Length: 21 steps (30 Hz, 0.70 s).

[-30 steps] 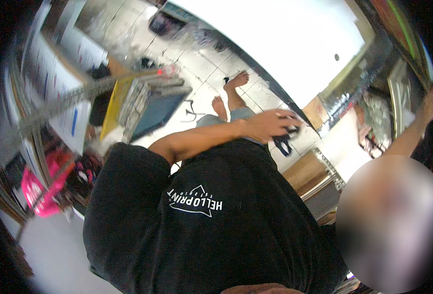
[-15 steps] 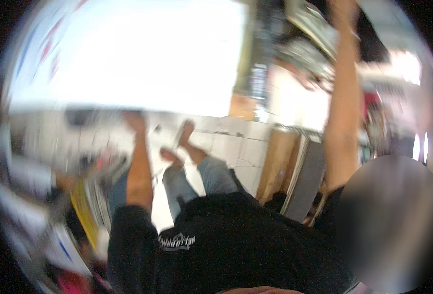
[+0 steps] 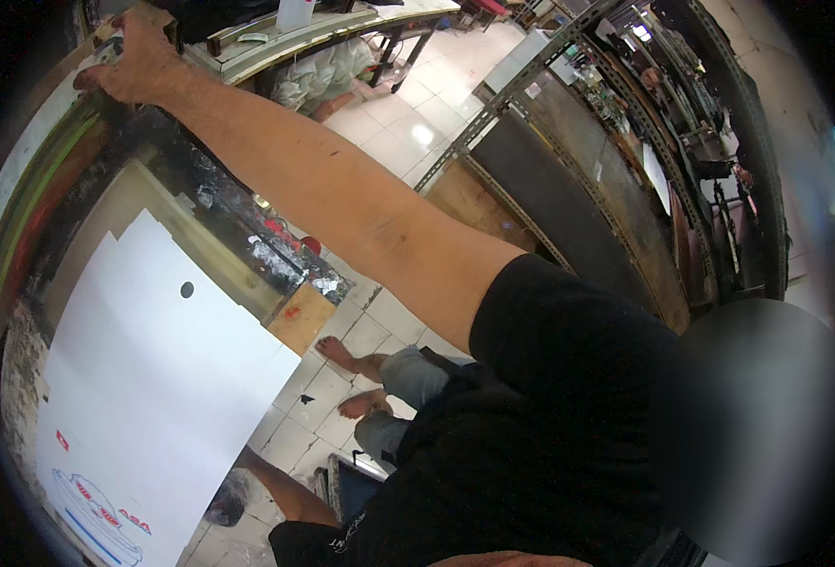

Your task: The person aligns a screen printing frame over a white board, then uses a squeegee to pull green ink across the screen to transfer a design onto the board. The person then lifts the screen to reveal the printed graphic.

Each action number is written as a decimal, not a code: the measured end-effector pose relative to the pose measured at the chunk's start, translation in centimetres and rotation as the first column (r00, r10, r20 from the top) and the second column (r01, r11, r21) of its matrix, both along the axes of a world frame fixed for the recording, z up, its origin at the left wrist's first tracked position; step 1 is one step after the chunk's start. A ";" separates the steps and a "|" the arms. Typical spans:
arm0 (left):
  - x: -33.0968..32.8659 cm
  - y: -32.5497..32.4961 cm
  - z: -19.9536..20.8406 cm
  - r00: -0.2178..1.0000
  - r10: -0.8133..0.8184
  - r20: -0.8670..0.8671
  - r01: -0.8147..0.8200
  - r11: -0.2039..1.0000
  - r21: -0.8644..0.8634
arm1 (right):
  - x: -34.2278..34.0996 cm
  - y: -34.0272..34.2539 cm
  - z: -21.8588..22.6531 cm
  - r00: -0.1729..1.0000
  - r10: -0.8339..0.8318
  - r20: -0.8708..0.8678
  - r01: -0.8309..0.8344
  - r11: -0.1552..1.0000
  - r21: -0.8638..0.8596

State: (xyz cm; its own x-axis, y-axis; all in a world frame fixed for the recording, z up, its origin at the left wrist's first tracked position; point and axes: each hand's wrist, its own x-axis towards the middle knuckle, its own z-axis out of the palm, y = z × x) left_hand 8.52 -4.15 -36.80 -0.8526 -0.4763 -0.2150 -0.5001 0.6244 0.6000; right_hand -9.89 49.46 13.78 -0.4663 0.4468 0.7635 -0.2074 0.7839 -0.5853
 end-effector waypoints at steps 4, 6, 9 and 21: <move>4.3 -3.8 3.2 0.929 0.369 -0.015 -0.323 0.832 0.451 | -0.5 -3.4 2.7 0.984 0.164 0.069 -0.147 0.968 -0.202; 6.5 -6.4 4.3 0.855 0.516 -0.063 -0.364 0.680 0.637 | 0.6 -4.7 4.1 0.989 -0.106 0.099 0.091 0.986 0.141; 8.2 -3.1 15.5 0.790 0.613 -0.001 -0.425 0.549 0.720 | 3.0 -5.4 6.3 0.979 -0.027 0.201 0.006 0.995 0.103; 3.7 -6.9 25.0 0.587 0.807 0.067 -0.357 0.184 0.916 | 0.4 0.2 5.6 0.955 0.054 0.290 -0.073 0.996 0.055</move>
